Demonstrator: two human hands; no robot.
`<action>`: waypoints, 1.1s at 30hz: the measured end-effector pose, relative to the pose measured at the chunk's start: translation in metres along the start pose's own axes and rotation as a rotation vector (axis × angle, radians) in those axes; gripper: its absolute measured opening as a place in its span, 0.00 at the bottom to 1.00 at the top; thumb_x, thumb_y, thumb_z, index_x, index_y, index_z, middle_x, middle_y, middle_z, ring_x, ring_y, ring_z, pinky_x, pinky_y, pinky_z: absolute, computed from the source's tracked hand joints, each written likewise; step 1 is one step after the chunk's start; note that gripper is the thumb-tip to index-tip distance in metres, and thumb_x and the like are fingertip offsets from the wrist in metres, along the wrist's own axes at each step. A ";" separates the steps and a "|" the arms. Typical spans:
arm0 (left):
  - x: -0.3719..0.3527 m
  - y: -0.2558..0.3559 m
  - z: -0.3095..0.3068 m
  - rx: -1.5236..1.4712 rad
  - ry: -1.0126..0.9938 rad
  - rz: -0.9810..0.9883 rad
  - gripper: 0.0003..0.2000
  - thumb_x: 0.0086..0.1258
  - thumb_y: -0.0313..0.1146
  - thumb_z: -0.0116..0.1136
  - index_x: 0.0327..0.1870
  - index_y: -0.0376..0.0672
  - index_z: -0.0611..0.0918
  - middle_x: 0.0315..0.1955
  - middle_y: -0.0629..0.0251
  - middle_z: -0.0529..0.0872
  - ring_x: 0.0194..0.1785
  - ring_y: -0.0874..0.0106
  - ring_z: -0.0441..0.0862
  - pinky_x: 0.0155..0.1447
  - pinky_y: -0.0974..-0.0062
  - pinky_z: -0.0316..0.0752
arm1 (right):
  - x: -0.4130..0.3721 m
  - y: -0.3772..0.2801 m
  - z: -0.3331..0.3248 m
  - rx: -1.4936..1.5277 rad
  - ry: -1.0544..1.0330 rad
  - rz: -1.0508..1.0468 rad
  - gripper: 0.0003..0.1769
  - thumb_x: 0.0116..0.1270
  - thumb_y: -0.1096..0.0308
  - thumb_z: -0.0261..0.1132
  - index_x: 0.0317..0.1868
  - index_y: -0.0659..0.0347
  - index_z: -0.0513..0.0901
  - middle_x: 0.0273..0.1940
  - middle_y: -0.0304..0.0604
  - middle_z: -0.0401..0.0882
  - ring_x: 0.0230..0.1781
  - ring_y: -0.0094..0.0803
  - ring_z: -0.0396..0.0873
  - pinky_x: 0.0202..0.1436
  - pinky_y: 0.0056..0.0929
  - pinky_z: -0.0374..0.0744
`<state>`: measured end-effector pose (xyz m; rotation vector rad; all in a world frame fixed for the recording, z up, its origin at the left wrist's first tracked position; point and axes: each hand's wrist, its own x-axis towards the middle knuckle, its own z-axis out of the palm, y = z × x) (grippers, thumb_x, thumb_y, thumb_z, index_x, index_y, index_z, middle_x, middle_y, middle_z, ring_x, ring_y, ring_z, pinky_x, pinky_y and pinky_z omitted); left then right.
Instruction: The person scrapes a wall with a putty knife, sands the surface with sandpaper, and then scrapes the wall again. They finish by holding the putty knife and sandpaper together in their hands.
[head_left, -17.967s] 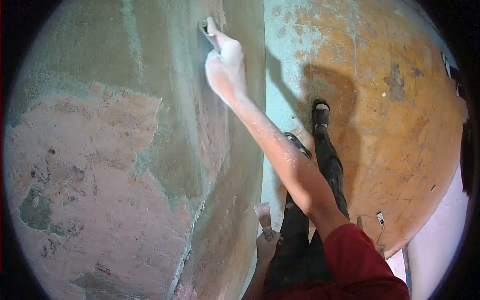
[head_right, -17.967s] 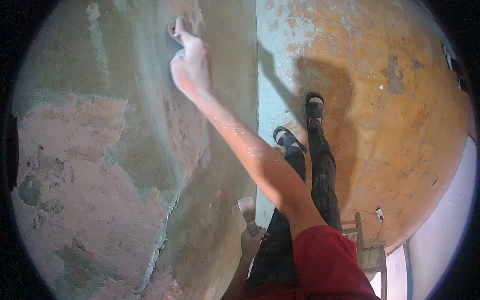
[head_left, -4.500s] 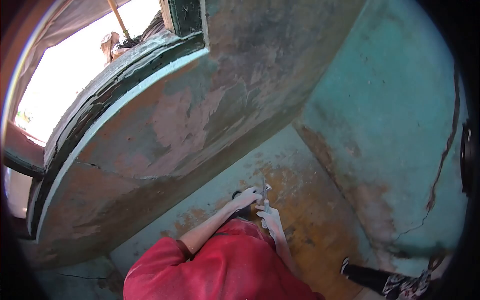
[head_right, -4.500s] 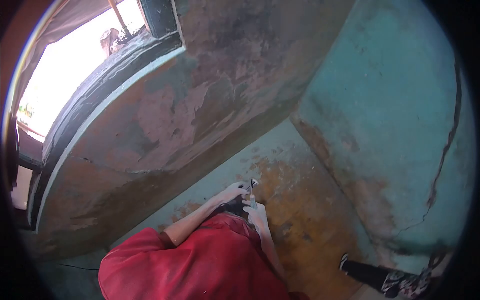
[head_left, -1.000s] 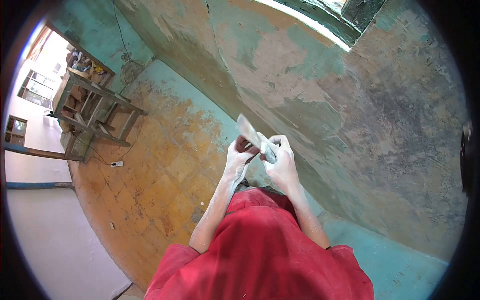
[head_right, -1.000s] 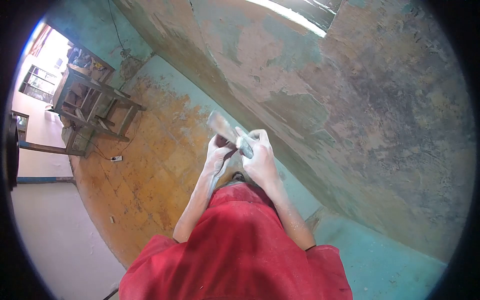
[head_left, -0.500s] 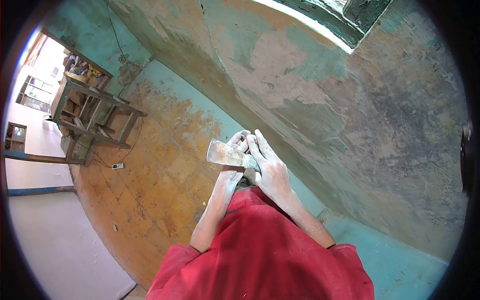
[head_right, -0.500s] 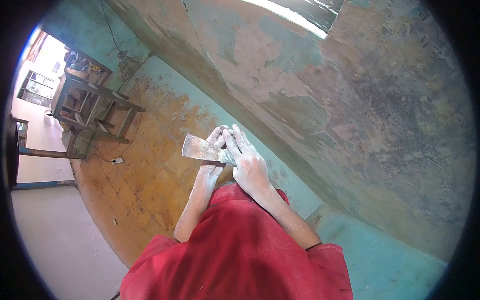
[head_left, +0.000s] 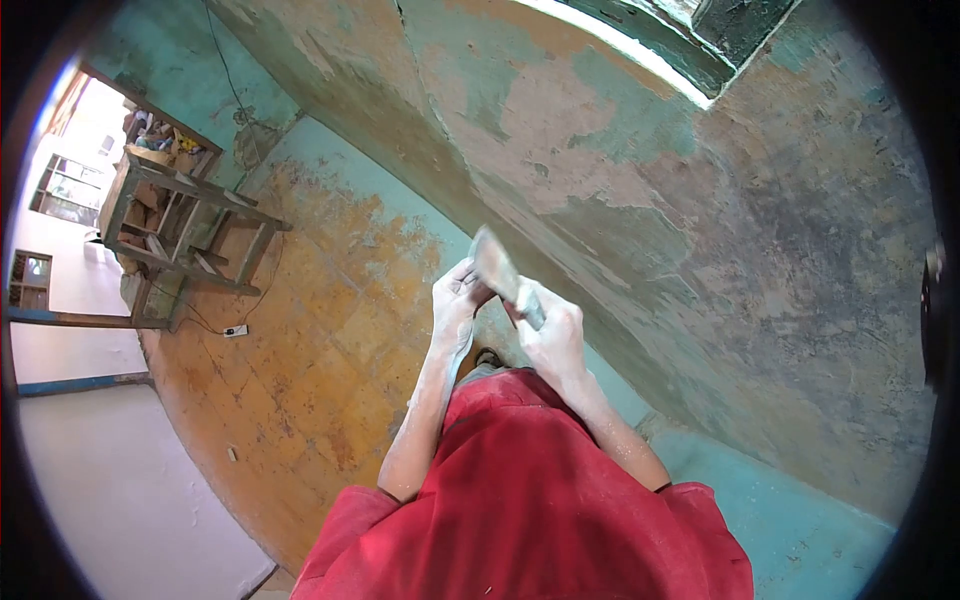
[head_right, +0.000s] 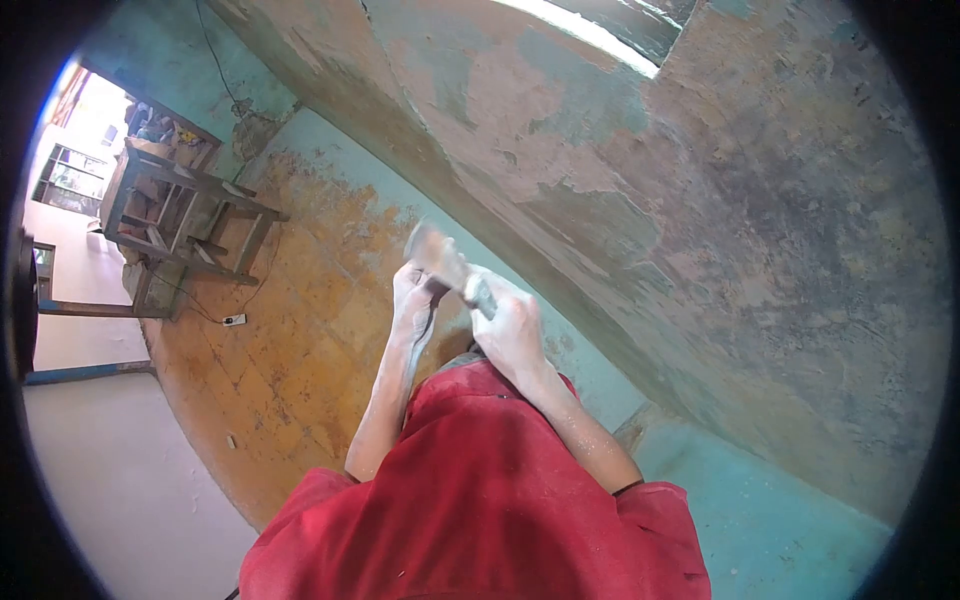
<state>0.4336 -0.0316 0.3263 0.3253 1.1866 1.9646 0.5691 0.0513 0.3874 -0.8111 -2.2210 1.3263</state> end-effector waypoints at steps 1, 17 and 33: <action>-0.002 0.003 0.002 0.020 0.024 -0.018 0.18 0.70 0.26 0.65 0.59 0.31 0.80 0.47 0.62 0.87 0.51 0.73 0.85 0.58 0.74 0.80 | 0.003 -0.001 -0.003 0.098 -0.034 0.165 0.19 0.61 0.74 0.66 0.55 0.62 0.84 0.44 0.54 0.86 0.41 0.40 0.85 0.51 0.35 0.79; -0.011 0.035 0.020 0.856 -0.018 0.172 0.18 0.67 0.23 0.63 0.58 0.35 0.76 0.40 0.56 0.87 0.41 0.74 0.88 0.46 0.76 0.82 | 0.003 0.026 0.010 0.196 0.117 0.172 0.11 0.66 0.70 0.67 0.47 0.65 0.85 0.24 0.48 0.77 0.23 0.31 0.70 0.33 0.34 0.72; 0.002 0.036 0.014 0.516 0.034 -0.075 0.20 0.64 0.18 0.56 0.59 0.34 0.73 0.39 0.56 0.88 0.40 0.73 0.88 0.43 0.77 0.82 | 0.012 0.043 0.020 0.072 0.100 0.064 0.12 0.64 0.74 0.68 0.49 0.65 0.86 0.32 0.44 0.84 0.29 0.26 0.81 0.34 0.28 0.79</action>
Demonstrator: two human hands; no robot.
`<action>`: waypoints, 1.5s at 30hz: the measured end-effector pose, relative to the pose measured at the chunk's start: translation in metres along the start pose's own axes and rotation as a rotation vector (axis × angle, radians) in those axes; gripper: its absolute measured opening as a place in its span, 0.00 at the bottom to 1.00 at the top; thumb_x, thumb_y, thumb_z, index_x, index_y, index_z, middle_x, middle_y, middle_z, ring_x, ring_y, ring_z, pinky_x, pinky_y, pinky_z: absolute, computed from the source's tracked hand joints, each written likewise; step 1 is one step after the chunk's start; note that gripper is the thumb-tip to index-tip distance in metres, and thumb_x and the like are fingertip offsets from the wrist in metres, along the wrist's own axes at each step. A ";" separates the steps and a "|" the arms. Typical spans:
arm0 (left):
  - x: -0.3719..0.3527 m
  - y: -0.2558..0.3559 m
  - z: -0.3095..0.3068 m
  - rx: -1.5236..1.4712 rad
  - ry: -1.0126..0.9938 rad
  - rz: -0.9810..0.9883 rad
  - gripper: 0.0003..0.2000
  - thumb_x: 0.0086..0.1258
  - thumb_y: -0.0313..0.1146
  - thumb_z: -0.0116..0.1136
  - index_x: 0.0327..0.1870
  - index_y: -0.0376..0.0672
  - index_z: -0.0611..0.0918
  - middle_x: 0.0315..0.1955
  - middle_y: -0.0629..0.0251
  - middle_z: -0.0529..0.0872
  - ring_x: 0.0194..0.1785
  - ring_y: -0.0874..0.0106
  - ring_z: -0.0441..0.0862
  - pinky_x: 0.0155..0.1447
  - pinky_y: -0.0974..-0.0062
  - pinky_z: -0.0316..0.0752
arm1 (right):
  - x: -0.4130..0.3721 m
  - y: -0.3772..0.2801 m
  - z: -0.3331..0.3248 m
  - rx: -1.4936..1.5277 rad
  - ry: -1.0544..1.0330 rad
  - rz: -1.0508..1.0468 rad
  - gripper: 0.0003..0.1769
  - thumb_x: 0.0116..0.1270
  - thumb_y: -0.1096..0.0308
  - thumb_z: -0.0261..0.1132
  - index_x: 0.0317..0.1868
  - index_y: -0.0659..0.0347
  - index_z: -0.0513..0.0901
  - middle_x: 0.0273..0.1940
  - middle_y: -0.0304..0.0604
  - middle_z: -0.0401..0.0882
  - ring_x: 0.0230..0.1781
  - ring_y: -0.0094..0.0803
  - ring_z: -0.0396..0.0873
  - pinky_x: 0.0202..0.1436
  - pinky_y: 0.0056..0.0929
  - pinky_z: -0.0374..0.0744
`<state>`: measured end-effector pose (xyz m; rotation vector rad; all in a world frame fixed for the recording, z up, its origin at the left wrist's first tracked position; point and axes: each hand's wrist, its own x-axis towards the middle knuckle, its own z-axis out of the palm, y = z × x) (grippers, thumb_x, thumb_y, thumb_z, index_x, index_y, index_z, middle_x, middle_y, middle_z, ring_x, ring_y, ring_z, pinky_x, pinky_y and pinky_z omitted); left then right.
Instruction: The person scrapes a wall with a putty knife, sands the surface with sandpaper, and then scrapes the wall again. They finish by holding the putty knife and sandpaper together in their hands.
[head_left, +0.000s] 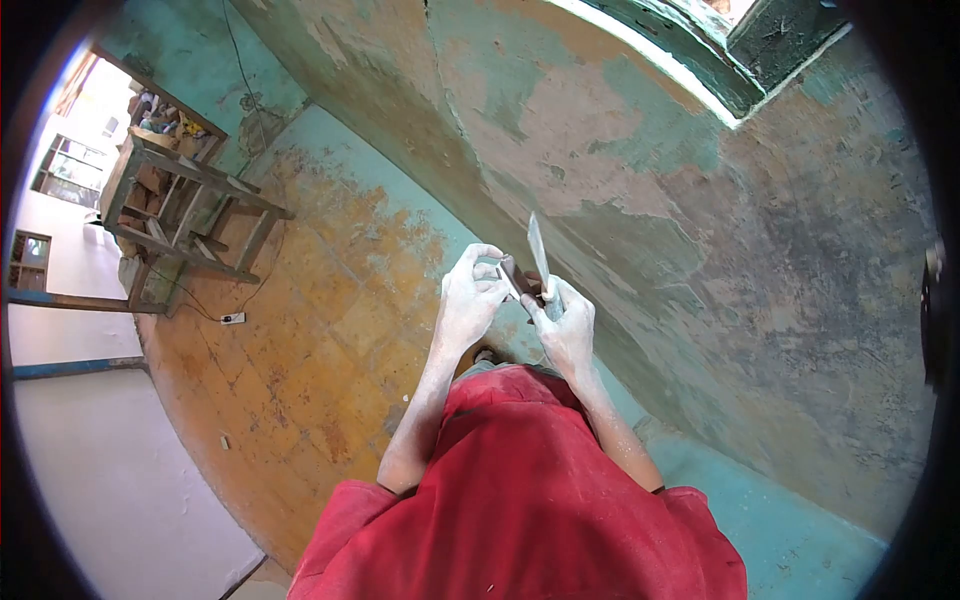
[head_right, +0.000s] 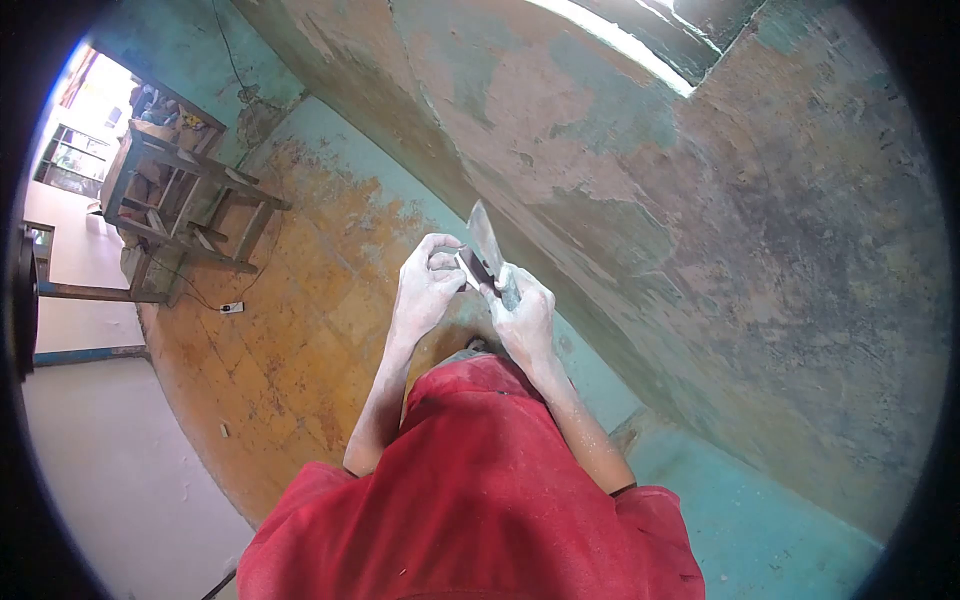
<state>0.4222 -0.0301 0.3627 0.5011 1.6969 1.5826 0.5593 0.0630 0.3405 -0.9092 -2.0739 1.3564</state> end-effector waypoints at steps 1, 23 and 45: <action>0.000 -0.003 0.001 -0.001 0.000 -0.002 0.20 0.64 0.18 0.56 0.59 0.34 0.73 0.39 0.56 0.88 0.40 0.73 0.88 0.43 0.77 0.82 | 0.001 -0.006 0.001 -0.039 0.012 -0.078 0.14 0.63 0.73 0.70 0.49 0.65 0.86 0.32 0.45 0.83 0.32 0.27 0.81 0.38 0.29 0.79; 0.025 -0.141 0.006 -0.169 0.145 -0.126 0.11 0.78 0.34 0.54 0.34 0.39 0.81 0.23 0.76 0.76 0.28 0.84 0.73 0.33 0.82 0.69 | -0.004 0.045 0.049 -0.073 -0.254 0.257 0.35 0.59 0.63 0.74 0.68 0.61 0.77 0.40 0.54 0.84 0.40 0.42 0.84 0.49 0.39 0.78; 0.352 -0.230 0.059 -0.516 1.049 0.251 0.09 0.76 0.32 0.57 0.36 0.37 0.76 0.25 0.71 0.74 0.31 0.81 0.68 0.37 0.77 0.67 | -0.051 0.289 -0.031 -0.277 -0.538 0.974 0.33 0.74 0.59 0.63 0.73 0.67 0.68 0.40 0.40 0.85 0.36 0.27 0.86 0.33 0.25 0.86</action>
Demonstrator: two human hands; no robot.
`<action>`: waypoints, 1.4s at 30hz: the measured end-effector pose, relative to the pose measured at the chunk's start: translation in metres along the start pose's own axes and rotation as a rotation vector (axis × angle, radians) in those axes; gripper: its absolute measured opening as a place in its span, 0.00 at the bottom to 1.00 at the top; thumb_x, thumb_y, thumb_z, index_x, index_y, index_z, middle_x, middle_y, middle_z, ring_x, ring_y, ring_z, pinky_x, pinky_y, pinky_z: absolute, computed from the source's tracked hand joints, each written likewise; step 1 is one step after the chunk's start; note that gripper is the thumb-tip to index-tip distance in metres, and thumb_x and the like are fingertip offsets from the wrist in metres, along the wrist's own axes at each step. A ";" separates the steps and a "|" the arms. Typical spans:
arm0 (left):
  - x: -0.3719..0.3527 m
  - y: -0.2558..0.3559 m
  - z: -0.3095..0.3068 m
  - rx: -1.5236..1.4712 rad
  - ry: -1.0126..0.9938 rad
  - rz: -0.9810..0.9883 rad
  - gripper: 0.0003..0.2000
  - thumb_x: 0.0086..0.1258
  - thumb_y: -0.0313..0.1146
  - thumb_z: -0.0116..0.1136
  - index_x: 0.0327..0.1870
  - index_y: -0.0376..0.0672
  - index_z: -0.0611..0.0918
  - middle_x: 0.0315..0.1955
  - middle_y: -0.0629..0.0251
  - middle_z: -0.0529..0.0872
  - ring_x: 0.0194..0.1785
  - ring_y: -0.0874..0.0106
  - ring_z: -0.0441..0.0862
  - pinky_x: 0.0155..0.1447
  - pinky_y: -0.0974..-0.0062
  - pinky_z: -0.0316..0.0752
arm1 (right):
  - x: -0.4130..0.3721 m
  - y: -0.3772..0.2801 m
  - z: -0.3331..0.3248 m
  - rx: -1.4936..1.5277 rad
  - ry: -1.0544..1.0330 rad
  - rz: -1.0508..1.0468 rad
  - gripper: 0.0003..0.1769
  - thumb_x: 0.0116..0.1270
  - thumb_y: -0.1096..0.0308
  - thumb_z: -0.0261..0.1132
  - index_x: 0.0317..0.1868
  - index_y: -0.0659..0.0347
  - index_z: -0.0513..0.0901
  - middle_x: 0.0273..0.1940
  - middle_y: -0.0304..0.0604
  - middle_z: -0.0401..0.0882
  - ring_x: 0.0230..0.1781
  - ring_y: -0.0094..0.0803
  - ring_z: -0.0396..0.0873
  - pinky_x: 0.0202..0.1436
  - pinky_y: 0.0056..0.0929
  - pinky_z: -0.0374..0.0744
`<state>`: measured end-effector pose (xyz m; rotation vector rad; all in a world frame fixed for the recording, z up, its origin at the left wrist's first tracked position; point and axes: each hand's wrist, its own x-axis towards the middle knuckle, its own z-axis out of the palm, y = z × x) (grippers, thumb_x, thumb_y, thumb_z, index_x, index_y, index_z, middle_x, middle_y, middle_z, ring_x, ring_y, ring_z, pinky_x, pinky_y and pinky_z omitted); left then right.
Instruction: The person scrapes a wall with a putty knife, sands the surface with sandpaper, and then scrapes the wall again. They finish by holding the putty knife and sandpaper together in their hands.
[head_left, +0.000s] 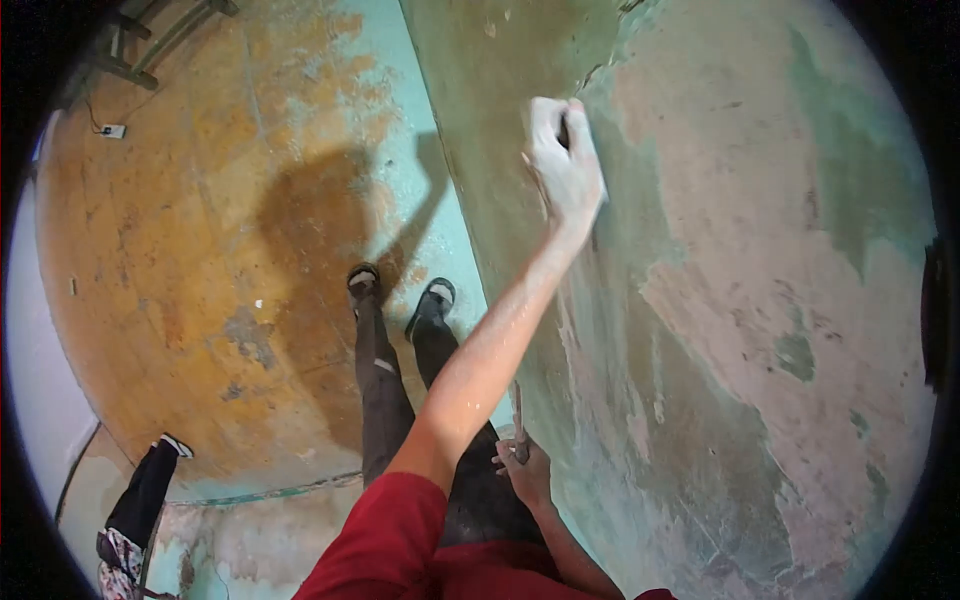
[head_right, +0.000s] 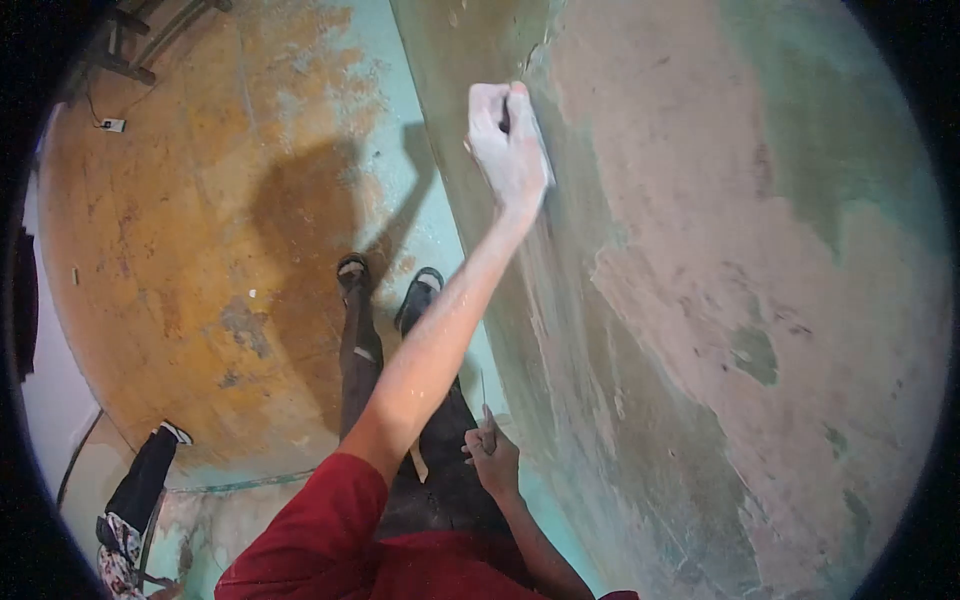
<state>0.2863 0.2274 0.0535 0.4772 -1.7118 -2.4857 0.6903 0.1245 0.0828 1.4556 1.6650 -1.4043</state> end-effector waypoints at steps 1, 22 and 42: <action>-0.025 -0.004 -0.005 -0.018 -0.023 0.019 0.08 0.77 0.31 0.57 0.36 0.38 0.76 0.25 0.71 0.74 0.30 0.82 0.68 0.36 0.77 0.67 | -0.002 -0.002 0.003 -0.014 -0.008 -0.005 0.34 0.74 0.59 0.62 0.74 0.66 0.67 0.40 0.40 0.85 0.36 0.27 0.87 0.34 0.25 0.86; -0.032 0.000 -0.008 0.034 -0.065 0.115 0.09 0.81 0.29 0.48 0.35 0.39 0.71 0.30 0.69 0.69 0.34 0.76 0.66 0.41 0.74 0.68 | 0.017 -0.001 -0.006 -0.271 -0.120 0.087 0.27 0.72 0.64 0.67 0.68 0.64 0.75 0.42 0.40 0.83 0.33 0.26 0.85 0.33 0.24 0.84; 0.000 0.019 0.013 -0.060 -0.001 0.156 0.08 0.76 0.23 0.53 0.32 0.37 0.73 0.31 0.66 0.78 0.34 0.77 0.73 0.40 0.73 0.71 | -0.014 -0.013 -0.022 0.114 -0.021 0.087 0.18 0.74 0.66 0.65 0.59 0.67 0.79 0.38 0.38 0.82 0.34 0.26 0.84 0.34 0.24 0.84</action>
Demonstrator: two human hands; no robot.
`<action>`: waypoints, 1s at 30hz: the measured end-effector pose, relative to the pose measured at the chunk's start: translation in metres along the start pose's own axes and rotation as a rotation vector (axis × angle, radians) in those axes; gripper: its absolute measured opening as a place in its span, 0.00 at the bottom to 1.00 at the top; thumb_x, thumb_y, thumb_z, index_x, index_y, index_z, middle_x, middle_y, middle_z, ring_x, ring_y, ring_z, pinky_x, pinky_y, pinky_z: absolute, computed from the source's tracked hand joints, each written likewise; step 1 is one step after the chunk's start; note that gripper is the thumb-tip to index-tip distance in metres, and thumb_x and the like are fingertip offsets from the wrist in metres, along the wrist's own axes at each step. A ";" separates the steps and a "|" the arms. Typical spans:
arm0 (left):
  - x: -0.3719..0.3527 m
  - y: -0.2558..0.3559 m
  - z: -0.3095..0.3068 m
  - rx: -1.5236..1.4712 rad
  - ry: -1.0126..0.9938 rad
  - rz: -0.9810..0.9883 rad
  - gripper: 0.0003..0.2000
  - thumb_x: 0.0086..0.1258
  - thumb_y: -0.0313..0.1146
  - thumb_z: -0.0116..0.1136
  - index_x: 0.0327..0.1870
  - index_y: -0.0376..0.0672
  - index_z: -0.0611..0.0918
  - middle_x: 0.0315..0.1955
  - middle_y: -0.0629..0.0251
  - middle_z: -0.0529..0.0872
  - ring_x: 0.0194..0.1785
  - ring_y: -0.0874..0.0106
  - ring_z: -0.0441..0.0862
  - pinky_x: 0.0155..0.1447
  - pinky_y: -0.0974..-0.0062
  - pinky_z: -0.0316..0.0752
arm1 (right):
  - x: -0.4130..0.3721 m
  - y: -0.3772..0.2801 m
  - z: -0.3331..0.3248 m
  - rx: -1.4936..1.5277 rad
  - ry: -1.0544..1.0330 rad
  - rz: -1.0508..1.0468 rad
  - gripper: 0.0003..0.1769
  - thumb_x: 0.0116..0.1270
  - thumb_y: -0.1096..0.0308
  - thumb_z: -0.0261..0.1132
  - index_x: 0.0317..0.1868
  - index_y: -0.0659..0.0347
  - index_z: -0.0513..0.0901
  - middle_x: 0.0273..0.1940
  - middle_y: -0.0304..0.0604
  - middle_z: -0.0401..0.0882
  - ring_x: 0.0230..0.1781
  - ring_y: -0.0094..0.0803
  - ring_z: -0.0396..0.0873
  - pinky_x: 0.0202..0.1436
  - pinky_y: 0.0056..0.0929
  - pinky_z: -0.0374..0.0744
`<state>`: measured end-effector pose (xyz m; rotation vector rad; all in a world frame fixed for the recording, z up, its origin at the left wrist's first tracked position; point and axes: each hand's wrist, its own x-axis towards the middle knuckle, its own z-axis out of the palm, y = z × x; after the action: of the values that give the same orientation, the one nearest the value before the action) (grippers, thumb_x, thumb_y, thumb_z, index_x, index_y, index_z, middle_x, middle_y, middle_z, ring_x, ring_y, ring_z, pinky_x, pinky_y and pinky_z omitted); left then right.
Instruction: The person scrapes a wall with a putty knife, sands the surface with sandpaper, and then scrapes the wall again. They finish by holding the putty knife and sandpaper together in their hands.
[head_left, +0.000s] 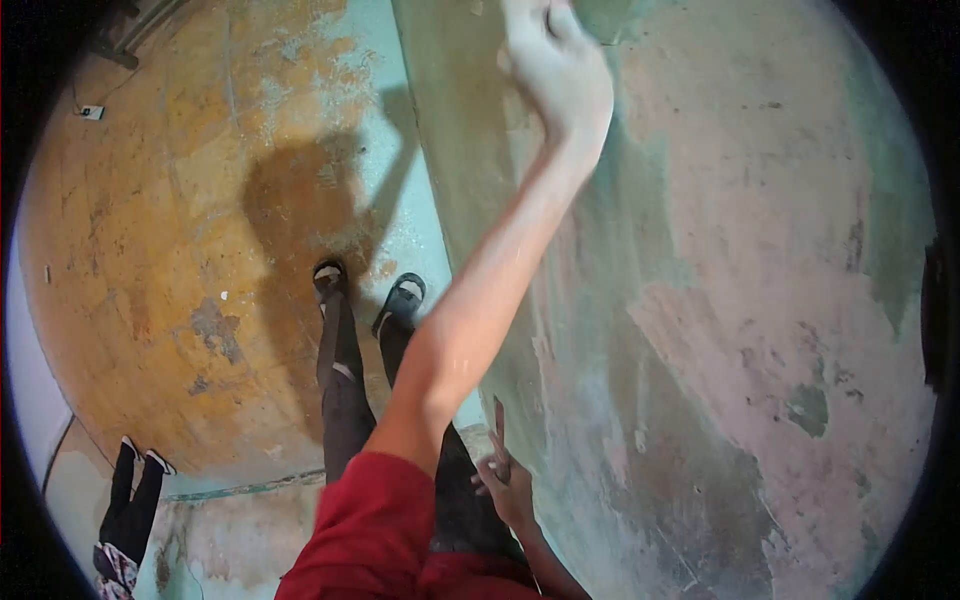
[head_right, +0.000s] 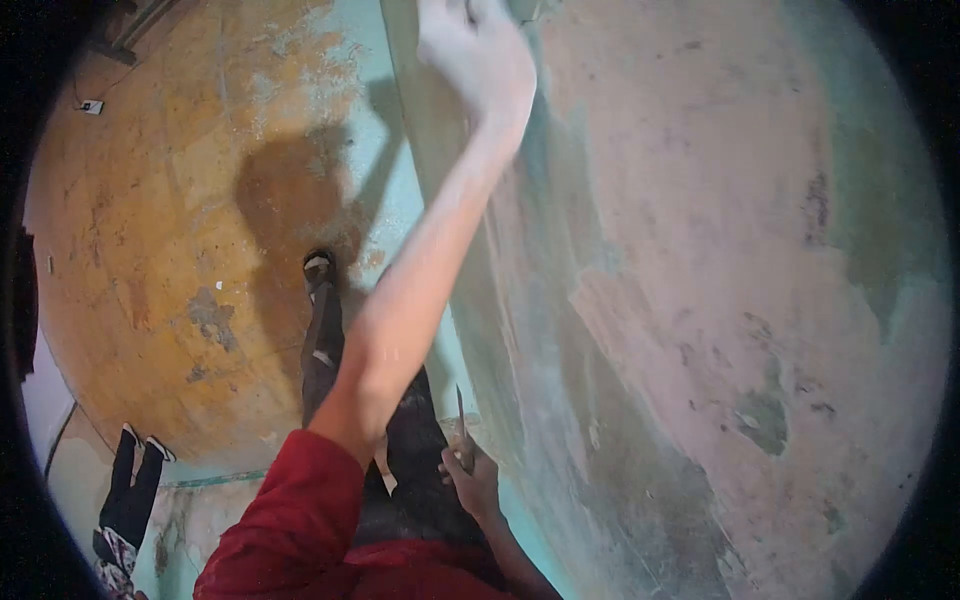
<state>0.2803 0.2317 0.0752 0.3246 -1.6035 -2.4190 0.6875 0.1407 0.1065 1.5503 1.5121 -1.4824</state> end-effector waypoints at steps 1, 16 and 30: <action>0.015 0.004 0.008 0.014 0.032 -0.008 0.09 0.76 0.25 0.53 0.31 0.38 0.73 0.30 0.66 0.78 0.33 0.77 0.72 0.39 0.74 0.70 | 0.010 0.000 -0.003 -0.054 -0.024 -0.004 0.23 0.74 0.66 0.65 0.65 0.65 0.75 0.40 0.39 0.81 0.34 0.26 0.84 0.34 0.24 0.84; -0.040 -0.031 0.008 -0.037 -0.004 0.288 0.05 0.71 0.21 0.51 0.33 0.40 0.74 0.61 0.49 0.72 0.65 0.68 0.69 0.60 0.71 0.69 | 0.021 0.001 -0.010 -0.030 -0.077 0.042 0.32 0.74 0.69 0.63 0.76 0.59 0.66 0.41 0.38 0.78 0.37 0.27 0.83 0.35 0.25 0.85; 0.006 -0.034 -0.014 0.147 0.027 0.109 0.09 0.79 0.27 0.48 0.33 0.38 0.73 0.25 0.66 0.68 0.28 0.79 0.64 0.30 0.76 0.60 | 0.005 -0.021 -0.013 0.092 -0.127 0.065 0.31 0.75 0.66 0.63 0.75 0.61 0.68 0.44 0.40 0.76 0.40 0.27 0.81 0.37 0.25 0.85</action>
<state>0.2771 0.2306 0.0386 0.2857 -1.7440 -2.2136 0.6718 0.1590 0.1121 1.5116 1.3270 -1.6009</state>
